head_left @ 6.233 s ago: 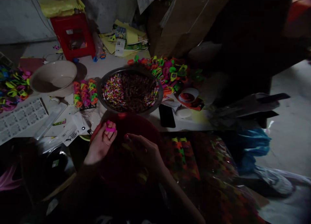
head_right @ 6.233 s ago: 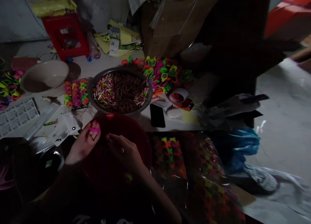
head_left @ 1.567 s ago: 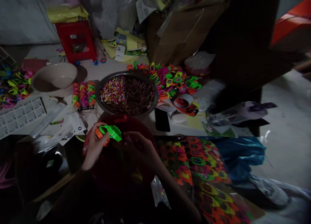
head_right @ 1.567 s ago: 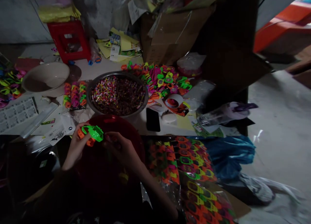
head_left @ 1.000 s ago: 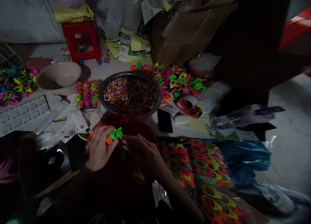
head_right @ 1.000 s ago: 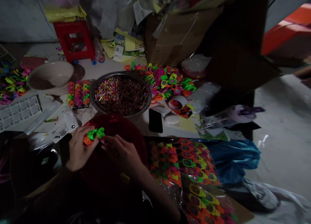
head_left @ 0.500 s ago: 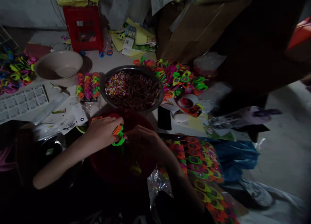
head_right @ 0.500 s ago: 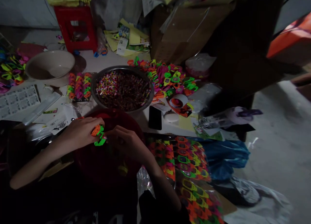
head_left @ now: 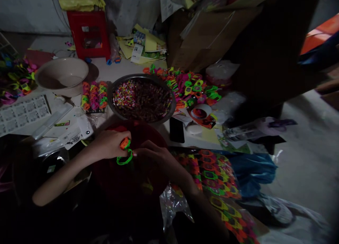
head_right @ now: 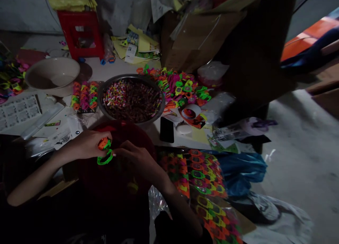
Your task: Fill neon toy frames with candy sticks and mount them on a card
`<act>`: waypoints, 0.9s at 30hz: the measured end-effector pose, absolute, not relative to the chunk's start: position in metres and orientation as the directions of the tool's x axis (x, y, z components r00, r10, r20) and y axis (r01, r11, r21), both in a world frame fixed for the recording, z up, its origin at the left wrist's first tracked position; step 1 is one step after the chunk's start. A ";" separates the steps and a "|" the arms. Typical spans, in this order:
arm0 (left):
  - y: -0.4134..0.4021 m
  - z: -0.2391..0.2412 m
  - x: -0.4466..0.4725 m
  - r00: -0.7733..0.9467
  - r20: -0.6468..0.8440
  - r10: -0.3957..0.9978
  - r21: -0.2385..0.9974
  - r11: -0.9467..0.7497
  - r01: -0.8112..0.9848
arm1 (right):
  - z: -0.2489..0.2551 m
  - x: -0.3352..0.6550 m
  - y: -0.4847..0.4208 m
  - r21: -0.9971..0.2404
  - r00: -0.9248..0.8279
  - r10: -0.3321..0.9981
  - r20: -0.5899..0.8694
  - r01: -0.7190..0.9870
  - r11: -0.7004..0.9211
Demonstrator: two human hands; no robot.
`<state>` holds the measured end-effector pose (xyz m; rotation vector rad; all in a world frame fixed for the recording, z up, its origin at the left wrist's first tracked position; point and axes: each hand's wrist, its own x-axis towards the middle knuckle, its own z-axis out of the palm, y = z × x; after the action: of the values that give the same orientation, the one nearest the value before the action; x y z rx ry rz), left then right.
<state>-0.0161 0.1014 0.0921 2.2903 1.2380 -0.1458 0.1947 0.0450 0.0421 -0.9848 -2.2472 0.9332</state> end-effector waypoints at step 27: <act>0.085 0.077 -0.005 0.504 -0.113 0.856 0.228 -0.472 0.852 | 0.023 0.192 0.054 -0.904 -0.459 0.882 -0.106 0.414 0.107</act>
<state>-0.0055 0.0849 0.0773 2.4952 1.4479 0.0243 0.1924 0.0543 0.0230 -1.2594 -1.9246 1.3238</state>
